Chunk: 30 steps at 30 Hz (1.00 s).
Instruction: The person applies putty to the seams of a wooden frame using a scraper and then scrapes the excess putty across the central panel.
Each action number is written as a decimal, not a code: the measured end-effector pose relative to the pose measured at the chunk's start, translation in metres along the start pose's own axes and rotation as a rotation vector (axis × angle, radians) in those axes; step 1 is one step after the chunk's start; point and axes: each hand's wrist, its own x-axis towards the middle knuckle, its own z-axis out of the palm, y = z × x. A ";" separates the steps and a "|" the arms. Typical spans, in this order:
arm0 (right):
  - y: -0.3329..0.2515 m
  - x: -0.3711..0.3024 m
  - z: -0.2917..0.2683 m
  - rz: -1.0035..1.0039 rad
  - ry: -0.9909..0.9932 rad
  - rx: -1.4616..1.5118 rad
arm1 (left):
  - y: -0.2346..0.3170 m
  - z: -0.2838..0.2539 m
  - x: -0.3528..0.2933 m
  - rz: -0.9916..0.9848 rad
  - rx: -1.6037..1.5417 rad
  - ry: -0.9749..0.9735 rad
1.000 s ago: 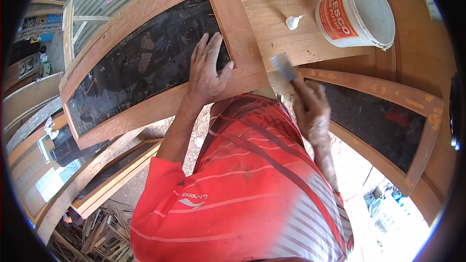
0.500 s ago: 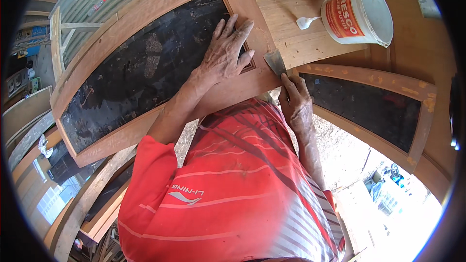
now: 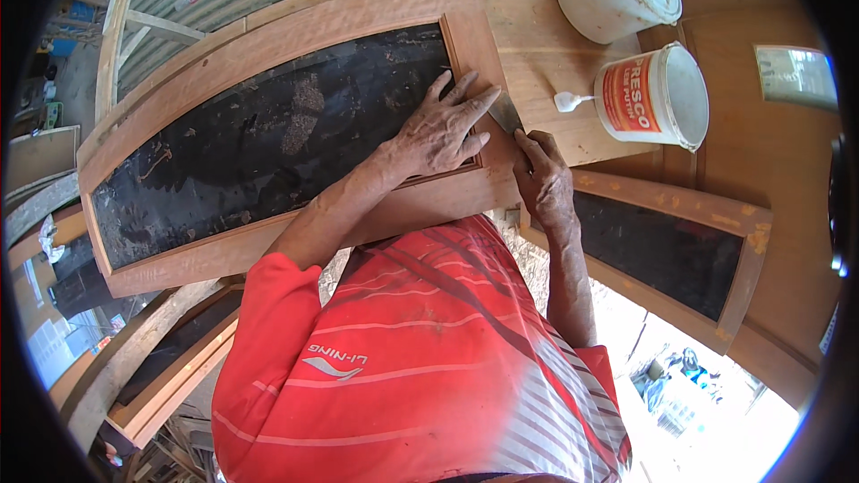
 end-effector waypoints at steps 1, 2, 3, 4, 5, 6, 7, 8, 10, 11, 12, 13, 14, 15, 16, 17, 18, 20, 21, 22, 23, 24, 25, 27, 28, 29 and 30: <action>0.002 0.003 0.002 -0.012 0.007 -0.004 | 0.000 0.001 0.000 -0.007 0.009 -0.018; 0.003 0.006 0.005 -0.022 0.015 -0.006 | 0.000 0.001 0.001 -0.003 0.018 -0.010; 0.005 0.008 0.008 -0.035 0.028 0.023 | 0.000 0.001 0.001 -0.011 0.020 0.001; 0.006 0.009 0.011 -0.045 0.041 0.051 | 0.000 0.001 0.002 -0.017 0.020 0.010; 0.007 0.010 0.014 -0.031 0.055 0.052 | -0.001 0.002 0.002 -0.006 0.024 0.010; 0.008 0.011 0.015 -0.024 0.070 0.046 | -0.001 0.001 0.006 -0.008 -0.023 0.052; 0.008 0.011 0.016 -0.006 0.094 0.082 | -0.002 0.000 0.007 -0.011 -0.072 0.091; 0.008 0.010 0.017 0.014 0.119 0.119 | -0.003 -0.003 0.003 0.007 -0.076 0.084; 0.012 0.008 0.004 0.027 0.172 0.190 | -0.001 -0.013 -0.008 -0.033 -0.049 0.280; 0.015 0.008 -0.008 0.047 0.215 0.214 | 0.002 -0.017 -0.013 -0.022 -0.060 0.266; 0.012 0.008 -0.022 0.069 0.257 0.243 | 0.007 -0.024 -0.020 -0.117 -0.082 0.306; 0.011 0.009 -0.045 0.056 0.298 0.205 | 0.010 -0.030 -0.027 -0.217 -0.099 0.341; 0.013 0.010 -0.072 0.033 0.328 0.173 | 0.011 -0.032 -0.036 -0.274 -0.113 0.342; 0.015 0.009 -0.095 0.115 0.373 0.108 | 0.011 -0.033 -0.044 -0.316 -0.099 0.330; 0.023 0.011 -0.118 0.097 0.418 -0.045 | 0.012 -0.033 -0.050 -0.358 -0.084 0.320; 0.035 0.011 -0.137 0.133 0.476 -0.046 | 0.013 -0.032 -0.054 -0.364 -0.086 0.310; 0.047 0.012 -0.154 0.102 0.548 -0.090 | 0.016 -0.031 -0.057 -0.372 -0.067 0.309; 0.080 0.014 -0.189 0.121 0.557 -0.264 | 0.024 -0.027 -0.063 -0.390 -0.047 0.309; 0.093 0.017 -0.201 0.130 0.549 -0.338 | 0.030 -0.025 -0.064 -0.384 -0.021 0.311; 0.099 0.019 -0.212 0.139 0.541 -0.418 | 0.034 -0.023 -0.064 -0.374 0.000 0.312; 0.102 0.020 -0.222 0.142 0.531 -0.415 | 0.039 -0.021 -0.063 -0.383 -0.002 0.307; 0.105 0.022 -0.230 0.178 0.449 -0.605 | 0.046 -0.018 -0.064 -0.378 0.021 0.311; 0.107 0.023 -0.232 0.211 0.364 -0.796 | 0.053 -0.015 -0.064 -0.372 0.044 0.313; 0.101 0.019 -0.225 0.206 0.468 -0.720 | 0.064 -0.009 -0.067 -0.370 0.106 0.301; 0.098 0.017 -0.222 0.208 0.581 -0.649 | 0.072 -0.005 -0.069 -0.355 0.163 0.291; 0.103 0.012 -0.212 0.107 0.689 -0.505 | 0.080 -0.001 -0.069 -0.394 0.179 0.284; 0.101 0.004 -0.198 0.054 0.656 -0.417 | 0.085 0.006 -0.071 -0.411 0.187 0.286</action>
